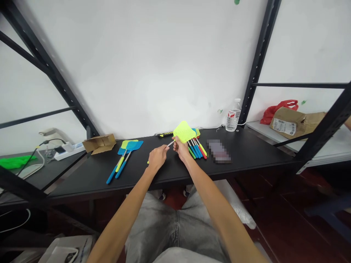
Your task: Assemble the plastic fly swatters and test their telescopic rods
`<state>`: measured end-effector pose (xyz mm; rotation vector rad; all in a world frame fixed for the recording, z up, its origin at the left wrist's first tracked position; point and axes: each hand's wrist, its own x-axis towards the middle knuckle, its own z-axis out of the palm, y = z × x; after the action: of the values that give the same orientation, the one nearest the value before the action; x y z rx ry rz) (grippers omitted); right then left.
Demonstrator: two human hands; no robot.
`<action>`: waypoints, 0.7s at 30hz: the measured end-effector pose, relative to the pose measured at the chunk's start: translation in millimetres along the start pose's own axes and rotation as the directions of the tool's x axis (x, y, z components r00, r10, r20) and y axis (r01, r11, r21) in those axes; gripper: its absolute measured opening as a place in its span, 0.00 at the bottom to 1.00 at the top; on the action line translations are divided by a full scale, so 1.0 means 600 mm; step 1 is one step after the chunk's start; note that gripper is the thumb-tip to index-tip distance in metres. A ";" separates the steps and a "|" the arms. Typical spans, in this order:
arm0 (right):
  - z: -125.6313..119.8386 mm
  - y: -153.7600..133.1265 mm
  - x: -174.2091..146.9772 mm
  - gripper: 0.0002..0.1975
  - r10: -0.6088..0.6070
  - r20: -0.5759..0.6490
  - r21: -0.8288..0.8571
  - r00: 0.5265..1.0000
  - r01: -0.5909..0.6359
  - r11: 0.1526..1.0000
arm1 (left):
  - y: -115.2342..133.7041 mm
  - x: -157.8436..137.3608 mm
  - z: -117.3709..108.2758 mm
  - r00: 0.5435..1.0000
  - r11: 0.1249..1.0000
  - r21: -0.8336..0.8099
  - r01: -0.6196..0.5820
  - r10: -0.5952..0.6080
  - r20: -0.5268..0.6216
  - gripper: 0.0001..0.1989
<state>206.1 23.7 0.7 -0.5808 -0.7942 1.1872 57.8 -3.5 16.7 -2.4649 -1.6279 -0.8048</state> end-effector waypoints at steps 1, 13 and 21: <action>0.000 0.000 0.000 0.22 0.003 0.000 -0.002 1.000 -0.003 1.000 | 0.000 0.000 0.002 1.000 1.000 -0.008 -0.001 0.001 -0.002 0.19; -0.005 0.023 0.005 0.24 -0.074 0.032 -0.229 0.997 0.079 0.970 | -0.013 -0.001 0.003 1.000 0.978 -0.208 -0.018 0.015 -0.018 0.19; -0.002 0.012 -0.002 0.23 -0.283 -0.157 -0.443 0.946 0.189 0.877 | -0.027 -0.027 -0.012 0.992 0.994 0.007 0.107 -0.107 0.070 0.20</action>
<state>202.8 24.7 -5.5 -0.9266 -0.9116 0.7076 36.0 -12.3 11.8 -2.4480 -1.7976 -0.7345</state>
